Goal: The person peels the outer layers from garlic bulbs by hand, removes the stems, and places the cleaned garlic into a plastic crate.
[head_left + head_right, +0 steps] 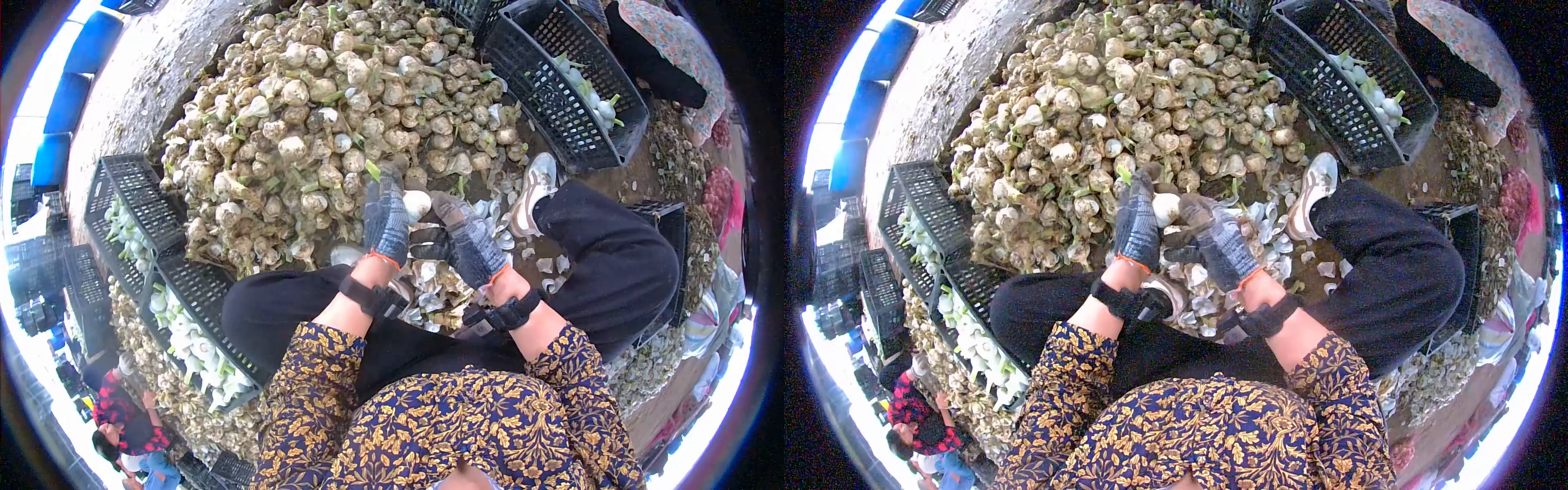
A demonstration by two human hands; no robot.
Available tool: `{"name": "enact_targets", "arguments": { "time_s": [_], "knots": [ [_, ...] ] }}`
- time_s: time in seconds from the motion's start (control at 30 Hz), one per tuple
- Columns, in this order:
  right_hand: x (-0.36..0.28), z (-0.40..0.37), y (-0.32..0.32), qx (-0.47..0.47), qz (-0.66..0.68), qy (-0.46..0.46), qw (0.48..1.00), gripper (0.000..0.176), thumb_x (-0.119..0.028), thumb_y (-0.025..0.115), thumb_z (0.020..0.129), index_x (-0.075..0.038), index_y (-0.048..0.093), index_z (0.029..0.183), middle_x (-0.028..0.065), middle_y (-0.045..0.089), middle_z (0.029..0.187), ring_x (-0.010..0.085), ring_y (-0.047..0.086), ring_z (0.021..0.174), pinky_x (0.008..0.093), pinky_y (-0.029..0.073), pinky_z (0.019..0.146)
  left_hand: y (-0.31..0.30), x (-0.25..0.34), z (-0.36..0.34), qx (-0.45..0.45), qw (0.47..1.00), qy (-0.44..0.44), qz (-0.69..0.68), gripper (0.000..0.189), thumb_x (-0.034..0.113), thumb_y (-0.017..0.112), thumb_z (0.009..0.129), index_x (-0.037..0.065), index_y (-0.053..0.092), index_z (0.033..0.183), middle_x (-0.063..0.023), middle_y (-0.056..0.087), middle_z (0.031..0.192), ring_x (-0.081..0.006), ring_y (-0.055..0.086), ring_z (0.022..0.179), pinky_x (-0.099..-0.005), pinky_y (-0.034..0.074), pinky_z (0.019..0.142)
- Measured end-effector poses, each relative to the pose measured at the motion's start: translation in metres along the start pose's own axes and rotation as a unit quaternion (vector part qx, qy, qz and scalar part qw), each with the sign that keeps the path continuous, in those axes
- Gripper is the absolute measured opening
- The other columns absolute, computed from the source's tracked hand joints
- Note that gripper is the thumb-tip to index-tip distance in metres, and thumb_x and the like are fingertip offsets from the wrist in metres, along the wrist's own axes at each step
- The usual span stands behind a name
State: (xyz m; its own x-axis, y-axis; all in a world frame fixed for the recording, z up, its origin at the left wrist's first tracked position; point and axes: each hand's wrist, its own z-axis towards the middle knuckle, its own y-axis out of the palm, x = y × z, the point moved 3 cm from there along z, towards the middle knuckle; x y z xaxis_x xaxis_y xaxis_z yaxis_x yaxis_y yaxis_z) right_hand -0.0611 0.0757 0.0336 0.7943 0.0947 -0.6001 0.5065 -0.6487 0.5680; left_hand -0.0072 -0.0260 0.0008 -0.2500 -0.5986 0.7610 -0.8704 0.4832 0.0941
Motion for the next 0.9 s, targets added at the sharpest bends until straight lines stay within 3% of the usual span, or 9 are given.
{"name": "enact_targets", "arguments": {
  "time_s": [0.17,0.23,0.37,0.5,0.53,0.73,0.8,0.83,0.9],
  "knots": [
    [0.018,0.017,-0.021,0.018,-0.13,-0.081,0.988,0.035,-0.024,0.057,0.082,-0.006,0.047,0.109,0.0073,0.055,0.094,0.0167,0.057,0.079,0.0305,0.05,0.067,-0.013,-0.029,0.027,0.036,0.885,0.301,0.353,0.033,0.025,0.035,0.09,0.006,0.05,0.111,-0.0079,0.058,0.091,-0.0161,0.054,0.079,-0.0288,0.045,0.071],
    [-0.002,-0.001,0.011,-0.026,0.071,0.017,0.997,0.03,-0.024,0.05,0.085,-0.007,0.046,0.11,0.0061,0.055,0.099,0.0205,0.058,0.08,0.0348,0.051,0.069,-0.01,-0.016,0.015,0.009,0.953,0.227,0.2,0.032,0.024,0.036,0.089,0.005,0.05,0.111,-0.0104,0.058,0.089,-0.0196,0.055,0.077,-0.0298,0.045,0.072],
    [0.008,0.017,-0.002,0.032,0.075,-0.008,0.997,0.032,-0.029,0.051,0.084,-0.007,0.048,0.107,0.0049,0.057,0.092,0.0168,0.058,0.074,0.0308,0.051,0.064,-0.004,-0.026,0.007,-0.018,0.899,0.251,0.357,0.041,0.03,0.037,0.09,0.001,0.042,0.119,-0.0204,0.053,0.105,-0.0303,0.05,0.096,-0.0365,0.038,0.084],
    [-0.007,0.067,-0.06,-0.036,0.275,0.096,0.956,0.028,-0.03,0.054,0.083,-0.007,0.05,0.098,0.0054,0.056,0.074,0.0188,0.057,0.066,0.0296,0.05,0.056,-0.002,-0.015,0.006,-0.043,0.987,0.129,0.083,0.041,0.028,0.036,0.091,0.0,0.039,0.121,-0.0134,0.048,0.116,-0.0212,0.046,0.106,-0.0309,0.035,0.09],
    [-0.05,0.065,-0.049,0.076,0.084,0.027,0.993,0.028,-0.031,0.055,0.082,-0.007,0.05,0.095,0.0045,0.053,0.073,0.0177,0.054,0.06,0.0279,0.049,0.052,-0.01,-0.031,0.021,-0.039,0.992,0.116,0.03,0.041,0.028,0.034,0.092,0.002,0.038,0.123,-0.0093,0.045,0.12,-0.0184,0.044,0.108,-0.0294,0.034,0.092],
    [-0.237,0.057,0.005,-0.136,0.005,-0.291,0.947,0.036,-0.034,0.05,0.084,-0.005,0.045,0.107,0.0165,0.055,0.101,0.0237,0.057,0.081,0.0357,0.049,0.075,-0.008,-0.02,0.01,-0.004,0.995,0.026,-0.1,0.04,0.031,0.033,0.092,0.008,0.041,0.123,-0.0032,0.049,0.116,-0.0134,0.047,0.102,-0.0287,0.037,0.089],
    [-0.238,0.054,0.004,0.108,-0.051,-0.263,0.957,0.032,-0.019,0.043,0.087,-0.003,0.044,0.114,0.0185,0.05,0.111,0.0246,0.05,0.103,0.0348,0.041,0.09,-0.01,-0.025,0.016,-0.004,0.993,0.025,-0.118,0.039,0.033,0.035,0.092,0.008,0.043,0.12,-0.0021,0.052,0.108,-0.0111,0.05,0.093,-0.0263,0.042,0.081],
    [-0.24,0.102,-0.056,0.137,-0.202,-0.234,0.941,0.034,-0.027,0.05,0.083,-0.003,0.051,0.107,0.0153,0.057,0.101,0.0227,0.055,0.092,0.0326,0.044,0.082,-0.011,-0.028,0.015,-0.003,0.992,0.025,-0.122,0.039,0.033,0.035,0.092,0.008,0.043,0.12,-0.0021,0.052,0.108,-0.0111,0.05,0.093,-0.0263,0.042,0.081],
    [-0.184,0.126,-0.119,0.283,-0.688,-0.204,0.637,0.043,-0.038,0.055,0.078,-0.005,0.054,0.105,0.0117,0.062,0.083,0.019,0.059,0.069,0.028,0.046,0.066,-0.006,-0.022,0.008,-0.024,0.998,0.015,-0.052,0.036,0.033,0.036,0.091,0.009,0.046,0.116,-0.0013,0.054,0.102,-0.0098,0.052,0.088,-0.0233,0.044,0.075]
  ]
}}
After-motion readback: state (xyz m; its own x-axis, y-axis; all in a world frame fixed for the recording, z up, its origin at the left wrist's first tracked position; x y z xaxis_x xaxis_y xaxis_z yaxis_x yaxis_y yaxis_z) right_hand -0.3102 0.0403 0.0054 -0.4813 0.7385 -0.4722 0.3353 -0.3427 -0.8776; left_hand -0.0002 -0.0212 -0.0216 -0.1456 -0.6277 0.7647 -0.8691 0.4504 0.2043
